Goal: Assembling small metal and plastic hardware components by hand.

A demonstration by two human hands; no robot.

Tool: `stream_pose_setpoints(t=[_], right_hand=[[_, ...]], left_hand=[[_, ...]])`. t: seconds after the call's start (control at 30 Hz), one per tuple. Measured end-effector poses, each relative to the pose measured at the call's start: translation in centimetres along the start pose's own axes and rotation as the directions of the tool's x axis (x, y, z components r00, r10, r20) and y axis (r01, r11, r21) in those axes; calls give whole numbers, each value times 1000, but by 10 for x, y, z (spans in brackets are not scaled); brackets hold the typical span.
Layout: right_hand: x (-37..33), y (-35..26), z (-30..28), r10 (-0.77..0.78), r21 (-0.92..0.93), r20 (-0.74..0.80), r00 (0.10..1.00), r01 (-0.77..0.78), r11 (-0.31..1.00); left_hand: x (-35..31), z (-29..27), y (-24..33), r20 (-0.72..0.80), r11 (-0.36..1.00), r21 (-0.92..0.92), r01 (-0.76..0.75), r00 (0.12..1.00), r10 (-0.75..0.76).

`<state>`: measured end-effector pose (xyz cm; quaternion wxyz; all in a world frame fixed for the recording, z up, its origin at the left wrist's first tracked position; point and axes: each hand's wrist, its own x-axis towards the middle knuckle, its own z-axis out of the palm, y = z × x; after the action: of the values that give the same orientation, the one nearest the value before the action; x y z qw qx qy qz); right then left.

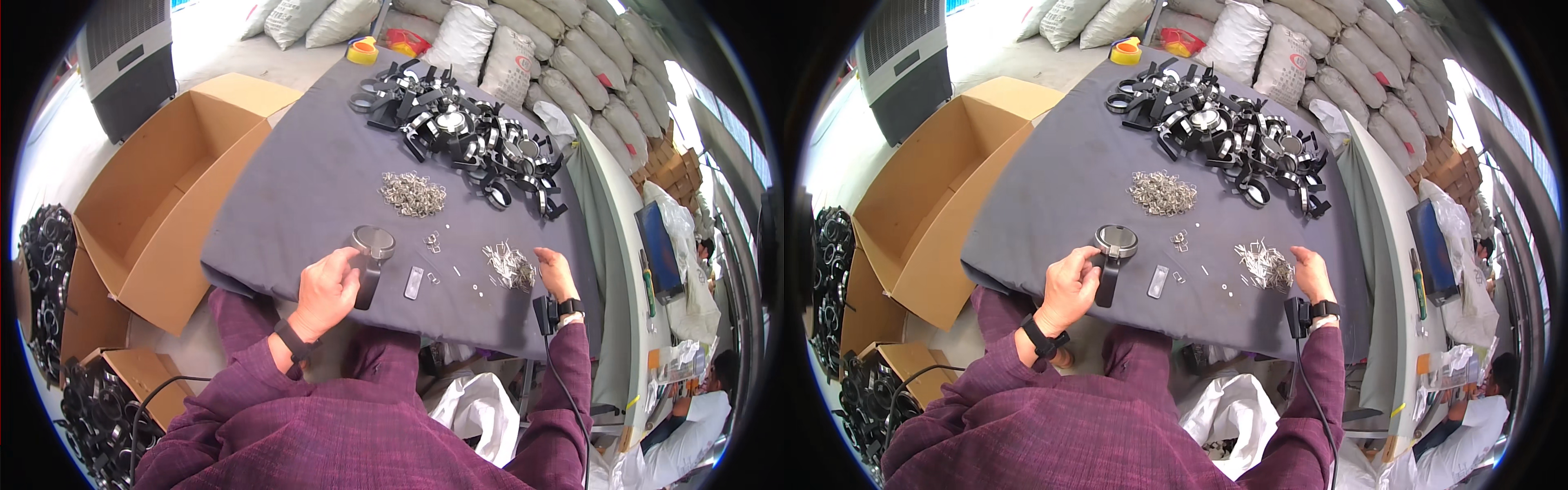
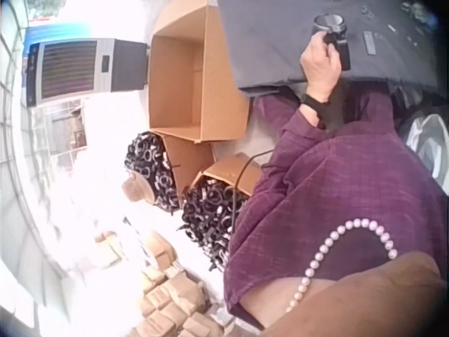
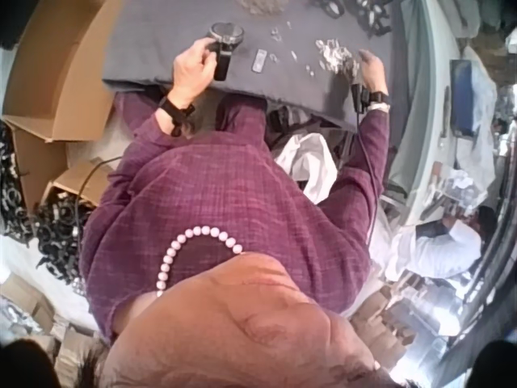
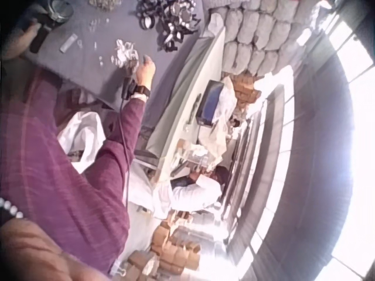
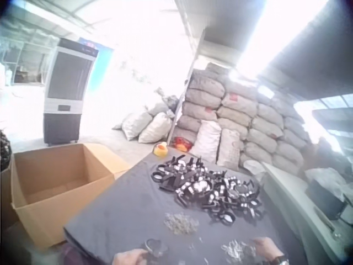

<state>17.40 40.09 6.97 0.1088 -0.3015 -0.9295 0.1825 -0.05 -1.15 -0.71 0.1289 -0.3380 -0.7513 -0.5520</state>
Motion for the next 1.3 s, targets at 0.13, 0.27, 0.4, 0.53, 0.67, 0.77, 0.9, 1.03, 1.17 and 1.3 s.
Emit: stream_pose_setpoints(t=[0.13, 0.27, 0.4, 0.53, 0.67, 0.77, 0.9, 1.03, 1.17, 1.3], right_hand=[[-30, 14, 12, 3, -55, 15, 1000, -2, 998], [-37, -13, 13, -180, -252, -164, 970, 136, 958], [-25, 2, 21, -66, -389, -157, 985, 0, 921], [-18, 3, 5, 135, 313, -197, 971, -68, 947], [-12, -2, -10, 185, 365, -206, 961, -100, 926], [-15, -1, -14, 233, 606, -117, 965, -117, 787], [-17, 1, -13, 270, 714, -75, 960, -137, 687], [-21, 2, -18, 217, 733, -62, 974, -103, 673], [-32, 3, -29, 270, 615, -79, 960, -166, 771], [-42, 21, -27, 331, 724, 71, 941, -277, 632]], left_hand=[[1, 3, 1, 2, 1000, -22, -9, 1000, 9], [0, 1, -2, 8, 999, -32, 15, 1000, -15], [-2, 0, 0, 23, 998, -38, 47, 999, -46], [-1, 5, -3, -32, 997, -54, -60, 998, 58], [-2, 2, -1, -21, 999, -32, -12, 1000, 12], [-1, 2, -1, -35, 999, -38, -33, 999, 31], [-1, 2, -1, -1, 1000, -24, -19, 1000, 19], [-2, 2, -1, 19, 1000, -27, 12, 1000, -11], [-2, 0, 1, 26, 999, -35, 41, 999, -40], [-2, 1, -1, 14, 999, -36, 35, 999, -35]])
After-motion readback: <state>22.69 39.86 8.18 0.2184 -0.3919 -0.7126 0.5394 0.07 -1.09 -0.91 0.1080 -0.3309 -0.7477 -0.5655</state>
